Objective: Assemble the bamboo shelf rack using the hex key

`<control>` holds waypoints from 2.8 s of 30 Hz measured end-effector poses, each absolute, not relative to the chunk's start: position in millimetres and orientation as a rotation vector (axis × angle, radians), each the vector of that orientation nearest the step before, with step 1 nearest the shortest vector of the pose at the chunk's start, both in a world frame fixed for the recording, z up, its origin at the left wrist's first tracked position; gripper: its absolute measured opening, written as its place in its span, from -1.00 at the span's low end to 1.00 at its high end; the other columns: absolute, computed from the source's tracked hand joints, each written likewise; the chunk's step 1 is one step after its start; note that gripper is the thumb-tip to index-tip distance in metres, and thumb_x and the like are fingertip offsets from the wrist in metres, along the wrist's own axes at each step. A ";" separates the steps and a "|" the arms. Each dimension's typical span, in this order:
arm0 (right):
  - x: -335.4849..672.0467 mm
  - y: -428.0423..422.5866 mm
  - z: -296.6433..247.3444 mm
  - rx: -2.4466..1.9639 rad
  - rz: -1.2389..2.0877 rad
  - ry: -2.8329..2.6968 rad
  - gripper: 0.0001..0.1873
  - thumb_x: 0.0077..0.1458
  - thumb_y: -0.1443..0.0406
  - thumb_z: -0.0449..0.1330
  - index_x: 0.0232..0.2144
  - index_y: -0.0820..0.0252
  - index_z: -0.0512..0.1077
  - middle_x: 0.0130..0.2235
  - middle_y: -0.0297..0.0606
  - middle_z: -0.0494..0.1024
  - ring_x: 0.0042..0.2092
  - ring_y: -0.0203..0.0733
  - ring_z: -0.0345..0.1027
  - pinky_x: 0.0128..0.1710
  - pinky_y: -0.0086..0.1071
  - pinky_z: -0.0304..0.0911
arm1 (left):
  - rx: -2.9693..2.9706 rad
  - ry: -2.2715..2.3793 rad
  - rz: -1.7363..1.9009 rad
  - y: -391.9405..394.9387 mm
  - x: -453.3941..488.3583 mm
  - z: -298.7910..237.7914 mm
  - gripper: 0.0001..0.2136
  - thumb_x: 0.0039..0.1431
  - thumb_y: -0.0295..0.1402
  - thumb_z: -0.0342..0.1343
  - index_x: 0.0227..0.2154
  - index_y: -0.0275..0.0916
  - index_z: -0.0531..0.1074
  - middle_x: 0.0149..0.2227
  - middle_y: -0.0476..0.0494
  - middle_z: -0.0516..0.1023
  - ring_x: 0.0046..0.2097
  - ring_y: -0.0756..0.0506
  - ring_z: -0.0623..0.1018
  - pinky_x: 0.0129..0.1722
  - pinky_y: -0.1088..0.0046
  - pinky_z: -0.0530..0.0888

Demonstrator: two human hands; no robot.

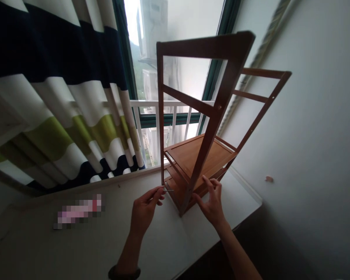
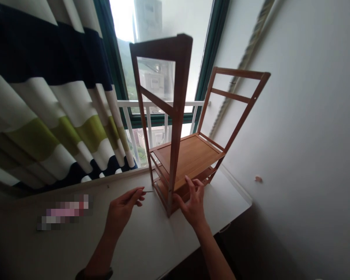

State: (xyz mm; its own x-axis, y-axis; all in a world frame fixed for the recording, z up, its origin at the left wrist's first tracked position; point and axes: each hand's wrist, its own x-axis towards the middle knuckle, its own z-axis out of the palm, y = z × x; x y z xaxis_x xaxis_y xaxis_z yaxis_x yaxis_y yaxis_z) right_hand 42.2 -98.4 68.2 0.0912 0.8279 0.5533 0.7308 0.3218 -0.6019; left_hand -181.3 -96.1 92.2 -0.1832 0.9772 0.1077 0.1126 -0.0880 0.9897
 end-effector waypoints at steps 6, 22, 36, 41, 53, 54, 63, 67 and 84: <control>31.3 -97.2 65.7 -1.216 0.580 -1.625 -0.15 -0.09 0.17 0.26 0.18 0.15 -0.06 -0.27 -0.24 0.43 -0.27 -0.22 0.37 -0.21 -0.28 0.34 | 1.279 1.333 1.315 -107.0 -166.2 81.9 -0.74 -0.01 -0.20 0.15 -0.30 -0.25 0.53 -0.42 -0.09 0.58 -0.45 -0.05 0.53 -0.46 0.44 0.51; 0.5 -73.2 55.2 -1.017 0.630 -1.502 -0.38 -0.06 0.24 0.25 0.05 0.13 0.13 -0.42 -0.34 0.46 -0.39 -0.27 0.40 -0.33 -0.34 0.38 | 1.141 1.665 1.507 -107.0 -165.6 87.2 -0.75 0.00 -0.21 0.15 -0.27 -0.21 0.51 -0.43 -0.04 0.58 -0.48 -0.02 0.52 -0.40 0.44 0.51; -24.5 -88.1 39.0 -0.944 0.755 -1.149 -0.53 -0.03 0.28 0.21 -0.15 0.06 0.01 -0.23 -0.30 0.36 -0.37 -0.36 0.35 -0.37 -0.40 0.33 | 1.366 1.584 1.504 -98.8 -190.8 93.7 -0.78 0.01 -0.26 0.15 -0.26 -0.20 0.51 -0.40 -0.02 0.58 -0.44 -0.02 0.53 -0.39 0.47 0.52; -10.3 -92.8 38.6 -0.826 1.363 -0.857 -0.76 0.12 0.12 0.01 -0.39 0.18 0.19 -0.47 -0.38 0.32 -0.46 -0.35 0.31 -0.47 -0.42 0.30 | 1.339 1.481 1.529 -98.4 -182.2 84.9 -0.78 0.01 -0.28 0.16 -0.27 -0.22 0.52 -0.45 -0.02 0.57 -0.47 -0.01 0.53 -0.41 0.46 0.53; -15.2 -58.3 69.7 -0.689 2.002 -0.905 -0.05 -0.07 -0.28 -0.42 -0.17 0.30 0.39 -0.10 0.05 0.42 -0.48 -0.13 0.45 -0.74 -0.42 0.20 | 1.362 1.477 1.508 -93.9 -185.9 91.3 -0.79 0.01 -0.31 0.17 -0.26 -0.20 0.52 -0.41 0.00 0.59 -0.45 0.01 0.54 -0.39 0.52 0.52; -14.3 -55.8 69.3 -0.698 2.009 -0.926 -0.01 -0.10 -0.30 -0.45 -0.20 0.33 0.39 -0.12 0.08 0.43 -0.49 -0.12 0.45 -0.75 -0.42 0.19 | 1.371 1.473 1.505 -93.0 -186.2 91.9 -0.79 0.01 -0.31 0.17 -0.26 -0.20 0.52 -0.41 0.00 0.59 -0.46 0.01 0.54 -0.39 0.52 0.52; -10.3 -36.4 77.6 -0.974 2.102 -1.040 -0.12 -0.09 -0.28 -0.37 -0.50 0.35 0.36 -0.66 -0.24 0.38 -0.72 -0.25 0.27 -0.85 -0.50 -0.02 | 1.495 1.448 1.477 -90.0 -184.0 93.4 -0.81 0.03 -0.33 0.15 -0.26 -0.19 0.52 -0.41 0.00 0.59 -0.44 0.00 0.55 -0.39 0.51 0.53; -15.8 -37.8 79.6 -1.068 2.005 -1.070 -0.30 -0.02 -0.20 -0.27 -0.59 0.28 0.29 -0.71 -0.37 0.28 -0.81 -0.37 0.09 -0.87 -0.52 -0.13 | 1.534 1.471 1.472 -93.4 -183.8 95.1 -0.82 0.04 -0.34 0.15 -0.27 -0.18 0.52 -0.41 0.01 0.59 -0.43 0.01 0.55 -0.37 0.52 0.52; -19.7 -39.2 82.9 -1.099 1.924 -1.059 -0.38 0.03 -0.12 -0.25 -0.55 0.25 0.29 -0.65 -0.38 0.31 -0.81 -0.48 -0.09 -0.85 -0.52 -0.30 | 1.664 1.472 1.454 -97.1 -177.3 101.5 -0.83 0.05 -0.34 0.13 -0.28 -0.19 0.52 -0.43 0.00 0.59 -0.45 0.00 0.55 -0.42 0.53 0.51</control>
State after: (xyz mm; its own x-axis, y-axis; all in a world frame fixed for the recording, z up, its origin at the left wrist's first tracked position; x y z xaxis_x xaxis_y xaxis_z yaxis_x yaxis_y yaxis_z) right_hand -19.7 -39.2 82.9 -0.4188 0.8384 -0.3489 -0.1540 -0.4442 -0.8826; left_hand -177.3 -97.1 101.5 -0.1443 0.9105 0.3875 0.3982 -0.3050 0.8651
